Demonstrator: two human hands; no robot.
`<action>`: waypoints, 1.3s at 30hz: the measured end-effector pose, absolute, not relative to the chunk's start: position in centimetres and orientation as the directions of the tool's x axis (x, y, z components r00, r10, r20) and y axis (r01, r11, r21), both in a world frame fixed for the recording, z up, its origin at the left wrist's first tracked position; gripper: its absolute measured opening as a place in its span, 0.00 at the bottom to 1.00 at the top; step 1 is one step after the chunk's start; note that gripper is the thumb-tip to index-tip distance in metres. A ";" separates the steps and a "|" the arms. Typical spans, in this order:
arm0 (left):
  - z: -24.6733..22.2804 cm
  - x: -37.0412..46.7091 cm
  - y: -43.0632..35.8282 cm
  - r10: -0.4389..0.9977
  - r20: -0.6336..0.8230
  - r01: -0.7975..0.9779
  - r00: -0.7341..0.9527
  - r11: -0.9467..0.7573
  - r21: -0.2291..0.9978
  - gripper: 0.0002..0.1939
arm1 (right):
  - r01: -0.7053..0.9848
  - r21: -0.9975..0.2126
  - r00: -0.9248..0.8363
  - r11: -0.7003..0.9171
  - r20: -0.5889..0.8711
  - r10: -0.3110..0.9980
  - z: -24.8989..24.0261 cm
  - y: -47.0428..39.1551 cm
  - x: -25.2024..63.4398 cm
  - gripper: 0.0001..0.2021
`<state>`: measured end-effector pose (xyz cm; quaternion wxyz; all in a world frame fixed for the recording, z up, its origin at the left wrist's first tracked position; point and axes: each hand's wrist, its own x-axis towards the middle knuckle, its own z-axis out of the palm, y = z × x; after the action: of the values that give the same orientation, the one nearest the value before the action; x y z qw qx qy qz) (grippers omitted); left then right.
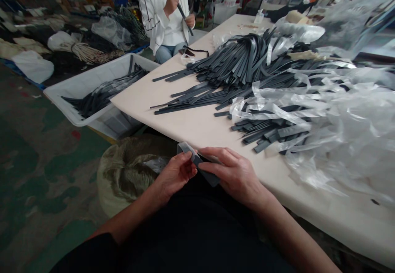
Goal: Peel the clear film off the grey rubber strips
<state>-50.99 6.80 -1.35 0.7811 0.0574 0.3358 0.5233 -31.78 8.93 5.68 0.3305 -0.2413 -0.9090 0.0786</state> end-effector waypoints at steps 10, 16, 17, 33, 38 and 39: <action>-2.9 -53.3 8.2 0.794 -0.601 -0.939 0.087 0.268 0.218 0.17 | 0.160 -0.702 -0.794 0.694 0.327 0.513 5.9 7.9 -31.5 0.10; -5.9 -63.8 10.5 0.599 -0.651 -0.862 -0.466 -0.143 0.486 0.18 | 0.170 -0.900 -0.827 0.402 0.092 0.555 6.4 5.9 -26.4 0.09; -5.7 -65.4 10.4 0.571 -0.613 -0.817 -0.547 -0.205 0.538 0.18 | 0.182 -0.913 -0.817 0.366 0.067 0.572 6.0 5.7 -25.9 0.09; -0.6 -53.4 8.1 0.910 -0.200 -0.243 0.363 0.299 0.923 0.17 | -0.290 -0.944 -0.400 0.157 0.269 0.876 5.4 12.5 -29.6 0.12; 0.6 -50.8 8.3 0.775 -0.244 -0.089 0.583 0.359 0.929 0.26 | -0.302 -0.933 -0.259 0.198 0.280 0.925 5.7 12.6 -28.5 0.14; 1.2 -50.2 8.4 0.769 -0.215 -0.088 0.602 0.332 0.939 0.29 | -0.266 -0.943 -0.220 0.199 0.260 0.940 5.8 12.3 -28.4 0.14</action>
<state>-50.21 8.45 1.19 0.7417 0.5008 0.3402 0.2888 -28.44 12.25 5.82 0.5441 -0.3063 -0.5507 0.5540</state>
